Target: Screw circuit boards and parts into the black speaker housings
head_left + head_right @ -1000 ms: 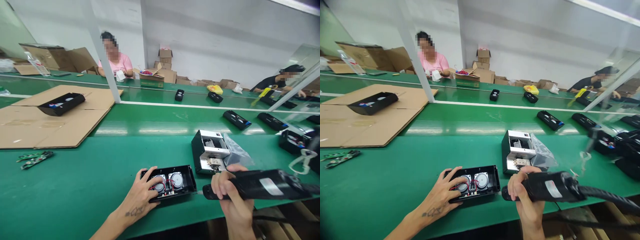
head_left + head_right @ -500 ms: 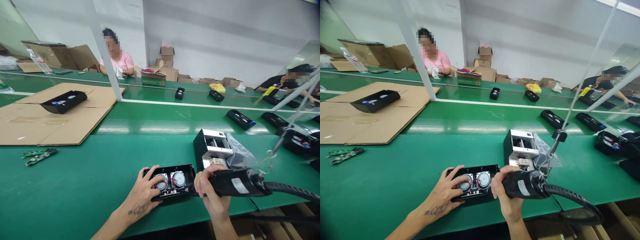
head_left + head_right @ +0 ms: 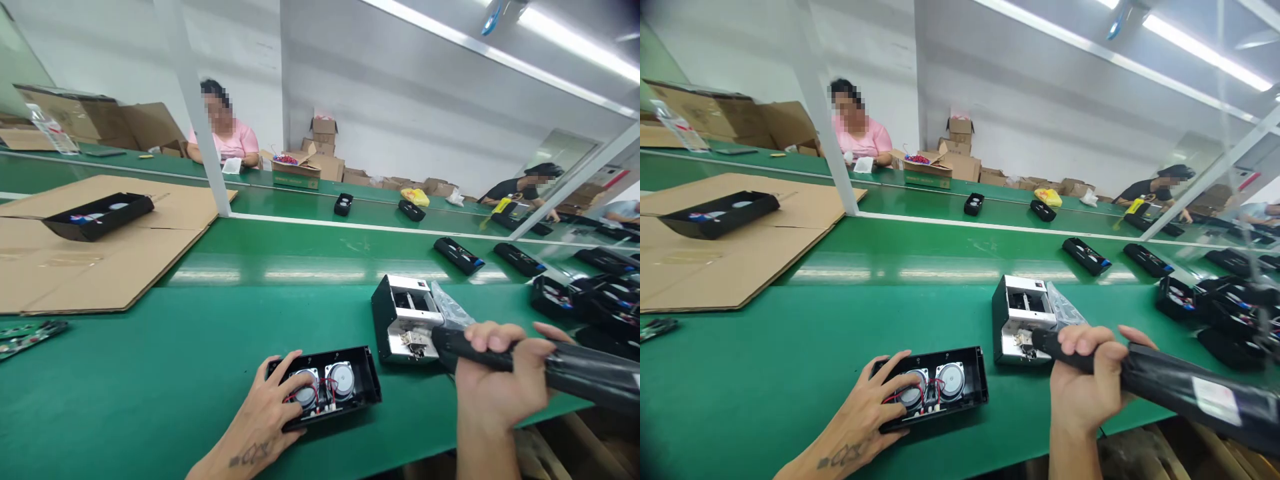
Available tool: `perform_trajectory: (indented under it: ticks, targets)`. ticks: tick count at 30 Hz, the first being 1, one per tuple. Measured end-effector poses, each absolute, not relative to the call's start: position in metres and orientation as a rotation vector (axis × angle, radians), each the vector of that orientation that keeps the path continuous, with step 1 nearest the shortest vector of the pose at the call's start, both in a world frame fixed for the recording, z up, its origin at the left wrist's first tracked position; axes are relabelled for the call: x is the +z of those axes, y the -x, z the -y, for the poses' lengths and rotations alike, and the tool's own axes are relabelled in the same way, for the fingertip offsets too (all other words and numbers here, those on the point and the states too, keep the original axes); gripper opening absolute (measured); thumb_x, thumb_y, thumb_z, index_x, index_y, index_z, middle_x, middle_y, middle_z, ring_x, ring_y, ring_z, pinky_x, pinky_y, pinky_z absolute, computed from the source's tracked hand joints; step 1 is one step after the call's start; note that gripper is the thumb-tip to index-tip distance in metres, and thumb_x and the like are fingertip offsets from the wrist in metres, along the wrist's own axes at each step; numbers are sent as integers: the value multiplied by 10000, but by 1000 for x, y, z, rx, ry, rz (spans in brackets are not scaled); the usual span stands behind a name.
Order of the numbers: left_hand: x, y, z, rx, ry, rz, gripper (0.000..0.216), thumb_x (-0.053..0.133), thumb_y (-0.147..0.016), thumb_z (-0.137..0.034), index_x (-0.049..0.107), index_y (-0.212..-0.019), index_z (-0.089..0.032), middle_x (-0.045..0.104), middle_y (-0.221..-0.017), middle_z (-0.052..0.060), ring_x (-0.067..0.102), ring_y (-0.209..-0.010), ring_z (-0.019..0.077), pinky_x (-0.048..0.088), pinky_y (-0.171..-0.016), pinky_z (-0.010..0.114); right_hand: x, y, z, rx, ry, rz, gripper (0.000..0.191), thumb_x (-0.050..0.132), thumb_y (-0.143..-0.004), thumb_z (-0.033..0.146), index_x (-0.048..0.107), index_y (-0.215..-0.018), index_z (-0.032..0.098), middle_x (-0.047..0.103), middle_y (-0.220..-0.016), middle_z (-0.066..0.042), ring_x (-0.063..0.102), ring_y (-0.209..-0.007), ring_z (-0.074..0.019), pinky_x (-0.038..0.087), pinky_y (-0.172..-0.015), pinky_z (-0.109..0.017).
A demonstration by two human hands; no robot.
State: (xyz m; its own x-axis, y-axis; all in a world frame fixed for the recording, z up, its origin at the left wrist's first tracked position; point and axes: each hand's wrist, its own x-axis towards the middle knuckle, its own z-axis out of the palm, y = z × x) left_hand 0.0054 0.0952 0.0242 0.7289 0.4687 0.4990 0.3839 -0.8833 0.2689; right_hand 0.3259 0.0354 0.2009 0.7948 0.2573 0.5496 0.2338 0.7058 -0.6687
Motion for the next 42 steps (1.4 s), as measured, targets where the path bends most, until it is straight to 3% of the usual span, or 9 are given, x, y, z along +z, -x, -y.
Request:
perform_trajectory:
  ticks: [4,6,9,14,25,32,36,42]
  targets:
    - [23,-5,-98,915,-2805,-665,346,986,-735,-493,712,-757,-282,769,-1234,-44,489,-1475,355,209,-1186,499,199,-360,-69,-326,880,593,350,731,-945,473,507,-1154,303,580,-769,64,540,-670,-192,527,-772,-420]
    - [22,-6,-100,925,-2806,-654,356,992,-718,-495,706,-758,-287,771,-1232,-54,487,-1471,353,210,-1172,494,191,-376,-81,-234,1004,654,463,861,-814,424,543,-1114,272,638,-792,47,619,-718,-205,540,-810,-441]
    - [20,-6,-101,925,-2808,-658,350,973,-738,-482,687,-758,-281,772,-1247,-46,481,-1473,364,220,-1160,512,181,-388,-79,-73,1076,721,499,953,-696,367,620,-1040,226,649,-670,62,617,-615,-183,534,-741,-409]
    - [23,-6,-99,932,-2764,-659,362,994,-726,-452,679,-757,-277,772,-1258,-61,481,-1478,346,207,-1179,491,177,-383,-46,-15,1033,740,453,918,-786,347,631,-1117,232,594,-579,124,507,-482,-108,481,-625,-316]
    - [25,-5,-98,872,-2736,-677,297,941,-820,-458,701,-808,-285,771,-1289,-36,469,-1504,358,212,-1200,528,139,-377,-49,187,1221,829,385,925,-796,372,581,-908,240,594,-582,107,559,-482,-116,490,-593,-316]
    - [21,-5,-96,858,-2736,-699,303,968,-788,-420,707,-782,-267,761,-1338,-29,479,-1497,378,219,-1197,553,131,-359,-25,474,1383,970,318,896,-853,373,651,-992,226,566,-521,96,508,-447,-111,443,-529,-293]
    - [21,-3,-95,833,-2720,-695,283,973,-784,-394,722,-803,-264,737,-1426,-18,470,-1508,400,226,-1185,581,128,-337,4,622,1200,913,300,861,-904,328,643,-1100,262,553,-585,98,510,-456,-93,418,-500,-263]
    - [23,-3,-97,780,-2742,-713,281,962,-799,-433,736,-790,-266,759,-1394,-24,485,-1502,401,252,-1167,579,148,-302,19,745,971,887,174,746,-981,258,656,-1130,276,531,-631,80,523,-499,-90,412,-513,-258]
